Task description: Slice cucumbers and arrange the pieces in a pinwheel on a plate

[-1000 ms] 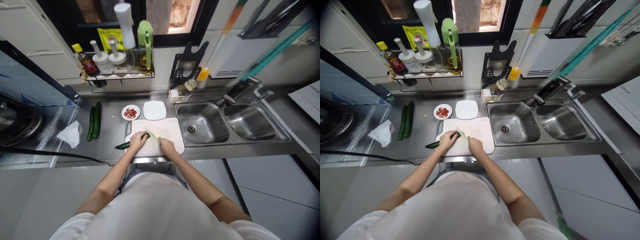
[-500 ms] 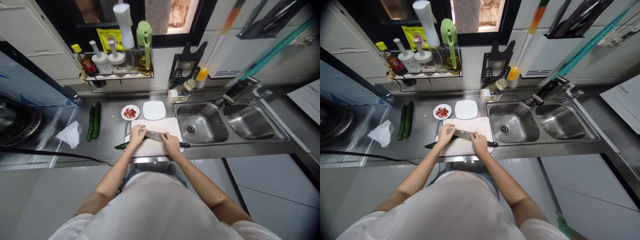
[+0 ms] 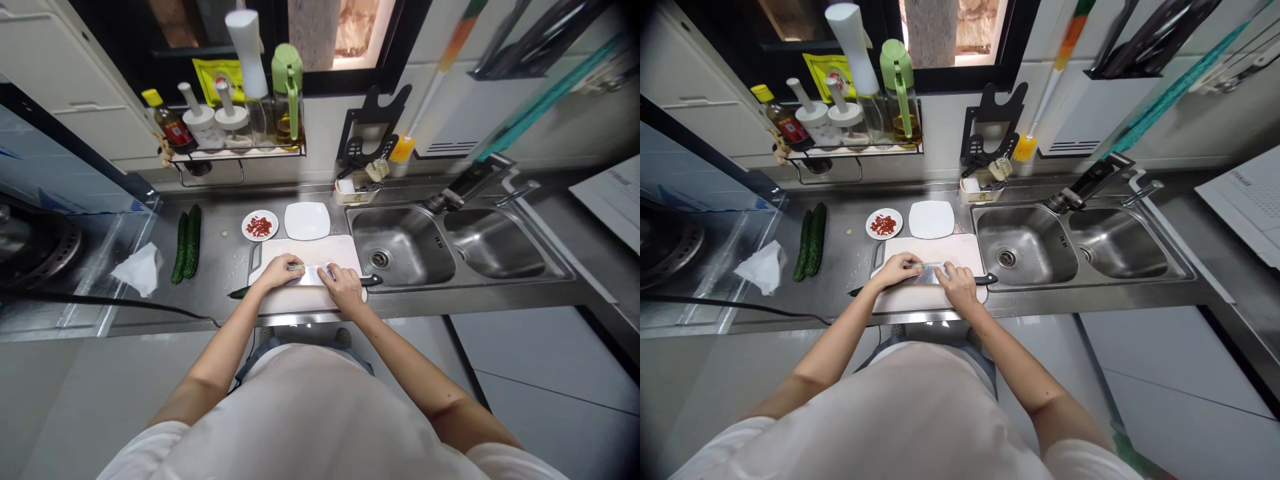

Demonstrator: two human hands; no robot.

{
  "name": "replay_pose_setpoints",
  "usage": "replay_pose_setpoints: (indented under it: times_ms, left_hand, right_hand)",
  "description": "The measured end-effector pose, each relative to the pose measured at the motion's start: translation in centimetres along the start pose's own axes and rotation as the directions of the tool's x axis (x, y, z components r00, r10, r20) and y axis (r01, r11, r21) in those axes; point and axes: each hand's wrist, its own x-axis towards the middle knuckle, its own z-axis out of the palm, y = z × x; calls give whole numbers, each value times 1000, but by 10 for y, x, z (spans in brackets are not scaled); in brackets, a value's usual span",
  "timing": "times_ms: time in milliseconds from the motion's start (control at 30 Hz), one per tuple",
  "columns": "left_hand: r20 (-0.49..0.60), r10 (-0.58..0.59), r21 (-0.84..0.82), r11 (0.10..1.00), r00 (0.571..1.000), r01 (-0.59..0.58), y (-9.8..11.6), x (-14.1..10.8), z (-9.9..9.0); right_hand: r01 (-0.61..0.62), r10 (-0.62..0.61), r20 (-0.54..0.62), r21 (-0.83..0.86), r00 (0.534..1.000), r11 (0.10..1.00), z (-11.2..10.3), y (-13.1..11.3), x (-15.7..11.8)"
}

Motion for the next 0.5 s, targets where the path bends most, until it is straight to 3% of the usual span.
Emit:
replay_pose_setpoints:
  times_ms: [333,400,500]
  left_hand:
    - [-117,-164,-283,951,979,126,-28,8,5]
    - [-212,-219,-321,936,953,143,-42,12,3]
    - [-341,-353,-302,919,871,255,-66,18,-5]
  right_hand:
    - [-29,23,101,53,995,998,3,-1,-3]
    - [-43,37,110,50,993,998,4,1,-6]
    - [-65,62,108,32,992,997,4,6,-10]
